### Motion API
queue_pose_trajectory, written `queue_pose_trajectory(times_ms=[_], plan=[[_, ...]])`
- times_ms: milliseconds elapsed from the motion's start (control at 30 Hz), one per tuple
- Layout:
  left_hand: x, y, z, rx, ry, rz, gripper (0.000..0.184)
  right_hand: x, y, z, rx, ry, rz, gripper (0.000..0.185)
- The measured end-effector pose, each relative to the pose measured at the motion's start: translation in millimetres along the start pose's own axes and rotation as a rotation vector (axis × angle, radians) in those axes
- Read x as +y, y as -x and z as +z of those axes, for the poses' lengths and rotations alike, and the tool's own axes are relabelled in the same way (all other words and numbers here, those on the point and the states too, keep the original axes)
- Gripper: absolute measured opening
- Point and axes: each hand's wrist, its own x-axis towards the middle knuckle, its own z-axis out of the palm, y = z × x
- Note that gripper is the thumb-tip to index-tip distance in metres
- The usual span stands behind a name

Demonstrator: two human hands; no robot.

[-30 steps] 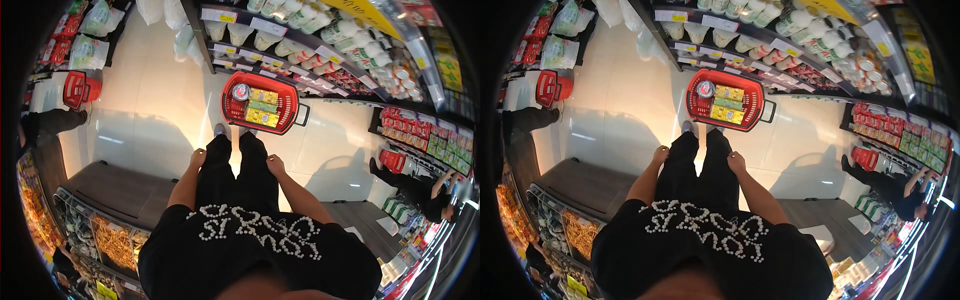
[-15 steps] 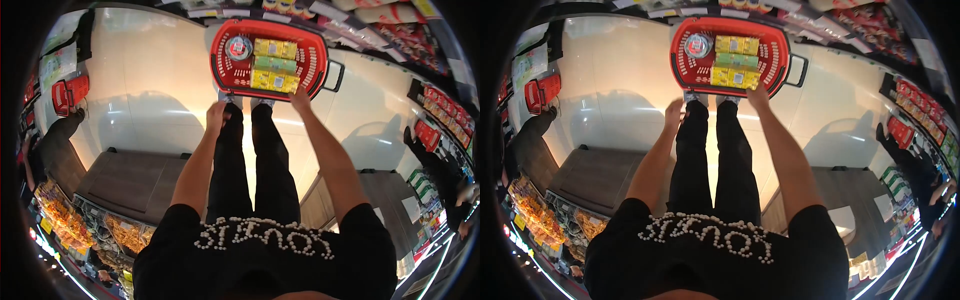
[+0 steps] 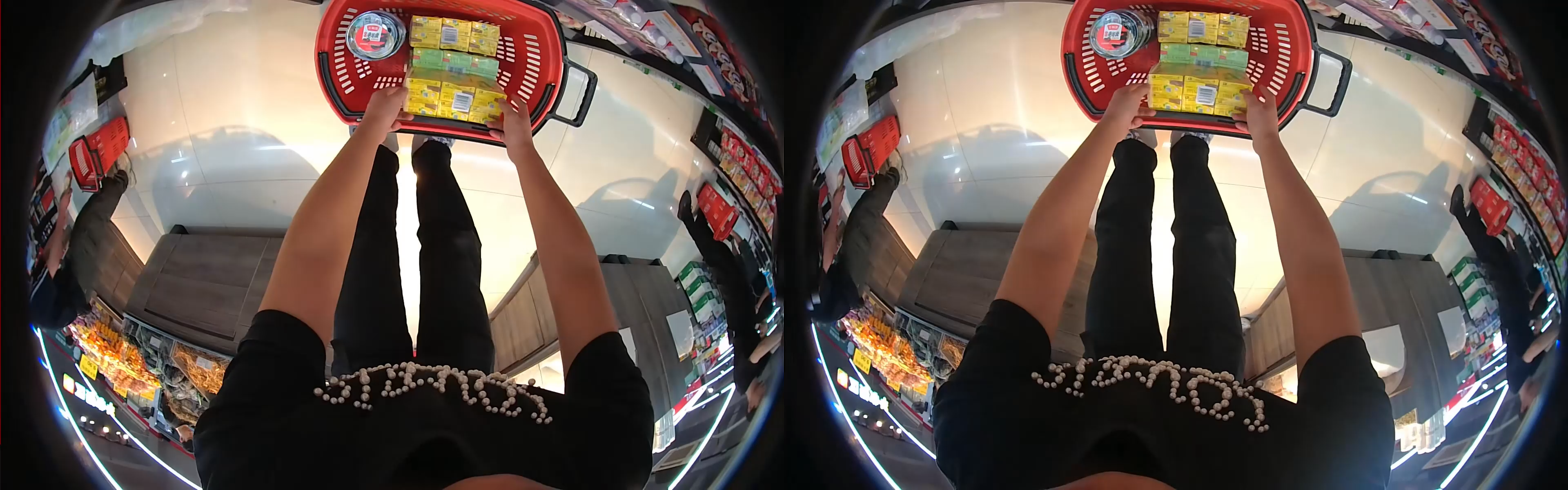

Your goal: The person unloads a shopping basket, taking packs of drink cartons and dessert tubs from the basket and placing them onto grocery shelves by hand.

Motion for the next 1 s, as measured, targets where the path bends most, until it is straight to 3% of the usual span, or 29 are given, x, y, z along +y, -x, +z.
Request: queue_pose_trajectory(times_ms=[100,333,533,733,833,933,1000], plan=[[-3,-3,-1,0.057,-0.145,0.0,0.029,0,-1,-3,0.046,-0.06,0.017,0.054],[-5,-14,-9,-0.001,-0.027,-0.008,0.027,13,-10,-3,0.065,-0.071,0.002,0.035],[-4,-17,-9,-0.007,-0.067,-0.008,0.027,11,-11,-3,0.065,-0.014,0.014,0.042],[-3,-14,-13,-0.04,-0.081,0.029,0.031,-8,-5,6,0.122,0.367,-0.049,0.044],[4,-16,-10,0.037,-0.358,0.113,0.039,3,-19,4,0.212,0.614,-0.304,0.046],[-6,-47,-10,0.25,-0.51,0.35,0.055,7,-48,5,0.162,0.478,-0.227,0.042],[-9,-70,-3,0.195,-0.434,0.303,0.056,5,-69,9,0.072,0.24,-0.047,0.04]])
